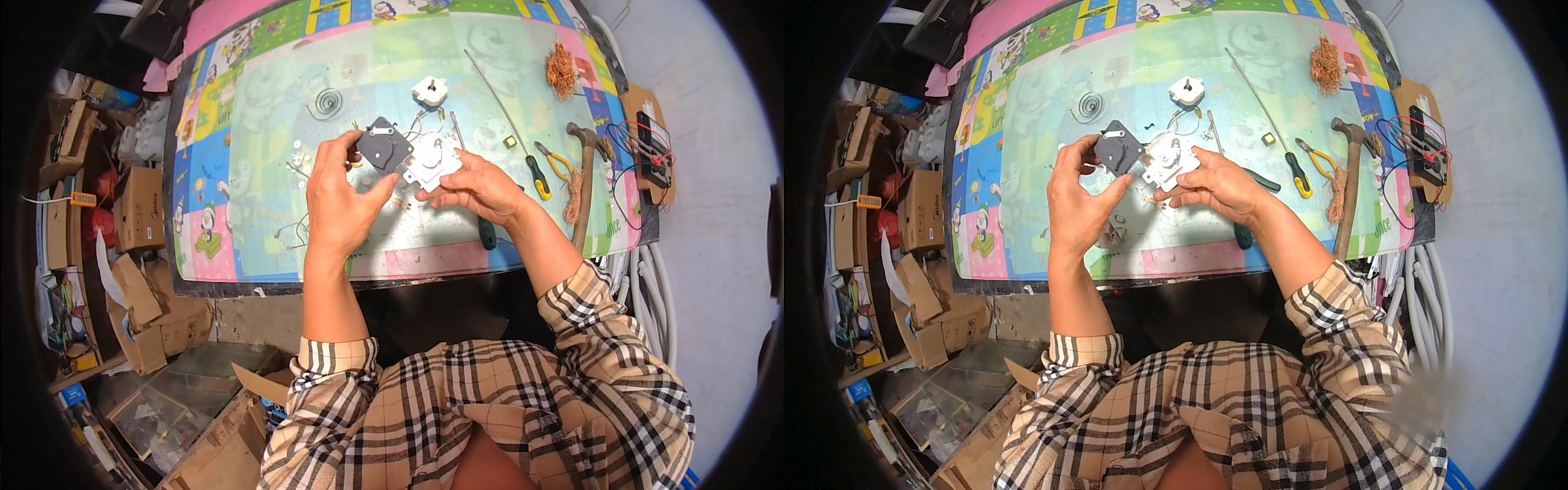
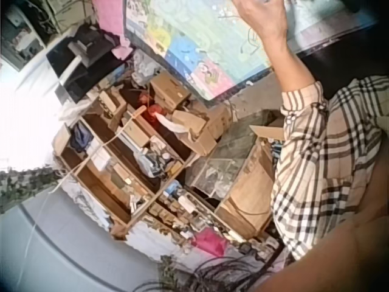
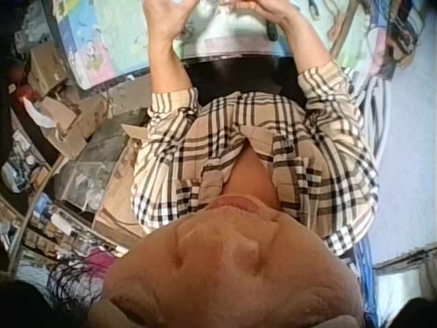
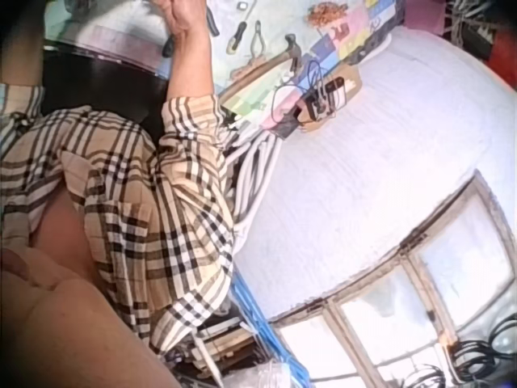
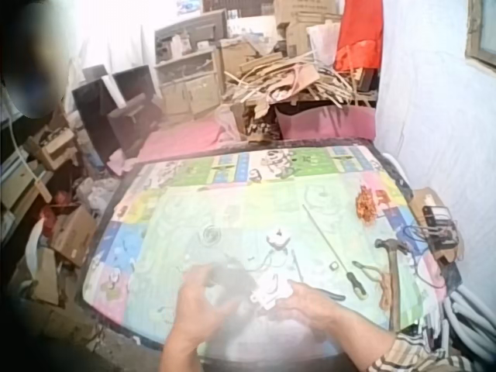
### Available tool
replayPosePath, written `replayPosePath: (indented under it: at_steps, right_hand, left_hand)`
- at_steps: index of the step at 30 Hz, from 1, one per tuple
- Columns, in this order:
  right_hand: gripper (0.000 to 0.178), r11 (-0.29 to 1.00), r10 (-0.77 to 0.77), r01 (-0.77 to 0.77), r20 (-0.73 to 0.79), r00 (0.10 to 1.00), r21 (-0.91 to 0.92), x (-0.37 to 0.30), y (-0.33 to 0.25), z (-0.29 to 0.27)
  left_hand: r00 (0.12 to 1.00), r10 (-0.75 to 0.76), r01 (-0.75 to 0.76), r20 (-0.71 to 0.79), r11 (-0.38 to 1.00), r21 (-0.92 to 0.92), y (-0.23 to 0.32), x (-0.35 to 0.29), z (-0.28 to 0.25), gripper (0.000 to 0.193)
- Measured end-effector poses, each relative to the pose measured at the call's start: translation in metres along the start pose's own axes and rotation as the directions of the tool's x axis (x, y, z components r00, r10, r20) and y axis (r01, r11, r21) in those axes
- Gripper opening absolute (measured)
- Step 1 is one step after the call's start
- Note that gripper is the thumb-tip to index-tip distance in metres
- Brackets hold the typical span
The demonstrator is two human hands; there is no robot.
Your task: The person assembles a small electrical component by hand, connecting wires and securing parts. They then use a screwdriver to tighten screws on the assembled unit and a second similar unit on the table.
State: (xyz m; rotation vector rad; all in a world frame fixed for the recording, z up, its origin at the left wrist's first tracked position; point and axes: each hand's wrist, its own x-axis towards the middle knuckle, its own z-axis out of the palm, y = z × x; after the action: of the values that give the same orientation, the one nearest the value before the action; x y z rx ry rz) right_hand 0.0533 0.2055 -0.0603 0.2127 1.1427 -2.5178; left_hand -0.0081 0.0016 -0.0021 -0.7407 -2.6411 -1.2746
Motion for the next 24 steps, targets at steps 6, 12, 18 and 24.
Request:
replayPosePath:
  at_steps: [6,12,18,24]
  right_hand:
    - [0.046,0.999,0.008,-0.007,0.014,1.000,-0.037,-0.0003,-0.0008,-0.0013]
    - [0.046,1.000,-0.001,0.001,0.005,1.000,-0.027,-0.0003,-0.0006,-0.0006]
    - [0.047,0.999,-0.011,0.011,0.006,1.000,-0.038,-0.0004,-0.0007,-0.0006]
    - [0.047,0.998,0.009,-0.009,0.000,1.000,-0.066,0.0002,-0.0003,-0.0014]
  left_hand:
    - [0.995,-0.062,0.070,-0.081,0.992,0.101,-0.0016,0.0006,0.0017,0.053]
    - [0.991,-0.056,0.069,-0.123,0.992,0.104,-0.0026,0.0015,-0.0006,0.055]
    - [0.997,-0.026,0.032,-0.078,0.997,0.075,0.0009,0.0002,0.0042,0.055]
    - [0.999,0.029,-0.028,-0.041,0.999,0.042,0.0012,-0.0018,0.0069,0.056]
